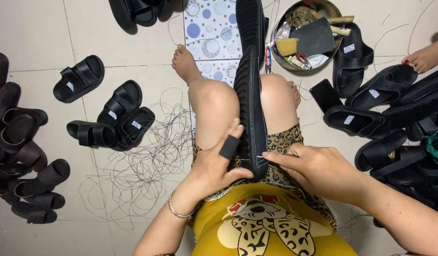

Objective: Hand-stitching the sole of a black sandal using a needle and thread while sitting on the floor.

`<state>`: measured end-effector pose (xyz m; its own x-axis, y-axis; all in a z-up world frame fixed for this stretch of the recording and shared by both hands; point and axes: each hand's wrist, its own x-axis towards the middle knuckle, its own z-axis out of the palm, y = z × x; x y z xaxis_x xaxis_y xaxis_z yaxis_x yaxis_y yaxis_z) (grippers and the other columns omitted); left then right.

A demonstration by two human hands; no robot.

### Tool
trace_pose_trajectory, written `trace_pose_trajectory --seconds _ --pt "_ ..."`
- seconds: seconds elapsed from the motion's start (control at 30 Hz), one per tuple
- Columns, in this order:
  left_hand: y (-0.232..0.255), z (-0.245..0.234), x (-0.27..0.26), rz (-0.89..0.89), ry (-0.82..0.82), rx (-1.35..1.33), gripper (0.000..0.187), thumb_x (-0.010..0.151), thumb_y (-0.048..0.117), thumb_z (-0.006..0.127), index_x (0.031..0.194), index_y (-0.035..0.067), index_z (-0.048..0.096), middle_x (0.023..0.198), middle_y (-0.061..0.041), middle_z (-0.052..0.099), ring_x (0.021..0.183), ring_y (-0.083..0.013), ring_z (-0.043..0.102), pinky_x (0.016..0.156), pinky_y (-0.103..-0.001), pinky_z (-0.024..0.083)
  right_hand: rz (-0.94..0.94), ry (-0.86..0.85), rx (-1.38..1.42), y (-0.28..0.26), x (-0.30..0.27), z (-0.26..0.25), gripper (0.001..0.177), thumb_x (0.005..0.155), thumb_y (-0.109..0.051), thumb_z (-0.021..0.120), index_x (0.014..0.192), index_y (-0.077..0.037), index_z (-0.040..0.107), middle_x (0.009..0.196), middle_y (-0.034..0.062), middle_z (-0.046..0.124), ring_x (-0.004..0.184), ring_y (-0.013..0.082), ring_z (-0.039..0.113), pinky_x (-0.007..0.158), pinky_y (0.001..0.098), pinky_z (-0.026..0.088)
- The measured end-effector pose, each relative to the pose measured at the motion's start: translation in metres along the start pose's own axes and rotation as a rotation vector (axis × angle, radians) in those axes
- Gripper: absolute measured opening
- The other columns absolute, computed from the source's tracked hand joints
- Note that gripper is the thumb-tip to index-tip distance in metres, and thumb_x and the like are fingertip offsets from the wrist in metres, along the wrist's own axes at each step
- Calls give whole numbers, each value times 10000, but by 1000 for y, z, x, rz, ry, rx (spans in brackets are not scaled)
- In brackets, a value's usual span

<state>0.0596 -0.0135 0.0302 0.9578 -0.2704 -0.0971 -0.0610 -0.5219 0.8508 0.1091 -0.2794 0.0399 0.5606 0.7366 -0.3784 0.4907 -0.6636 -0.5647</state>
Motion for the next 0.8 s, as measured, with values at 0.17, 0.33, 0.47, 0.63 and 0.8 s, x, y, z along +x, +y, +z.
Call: trace_pose_trajectory --seconds 0.17,0.33,0.47,0.63,0.8 --pt "-33 36 -6 99 15 65 975 762 419 832 1557 84 377 1546 -207 476 1188 -385 655 863 -496 609 24 -57 -229 -3 7 11 443 936 -257 576 1351 -409 602 739 -23 655 486 142 686 458 300 586" --pt "-45 41 -11 134 178 8 1033 684 480 861 1530 73 429 1498 -126 553 1100 -321 715 847 -424 628 -41 -46 14 -1 37 23 336 1032 -387 439 1292 -222 575 784 33 692 605 218 752 552 367 616" --pt "-48 36 -38 28 208 250 537 855 507 752 1180 86 681 1104 -41 684 772 -262 739 623 -356 617 -10 -43 119 4 30 13 346 1015 -400 474 1303 -231 566 838 18 755 710 224 797 634 375 641" --pt "-65 43 -48 -5 110 -1595 78 862 -79 690 867 -151 662 935 -403 619 712 -469 695 401 -390 600 -57 77 158 0 23 8 336 980 -293 575 1285 -159 616 812 68 789 688 259 794 591 370 647" --pt "-16 27 -17 -266 -14 -545 136 914 48 673 989 -62 698 688 -171 679 551 -287 667 449 -366 540 -94 171 112 1 22 23 345 981 -298 574 1299 -176 628 788 31 777 659 205 777 552 307 628"
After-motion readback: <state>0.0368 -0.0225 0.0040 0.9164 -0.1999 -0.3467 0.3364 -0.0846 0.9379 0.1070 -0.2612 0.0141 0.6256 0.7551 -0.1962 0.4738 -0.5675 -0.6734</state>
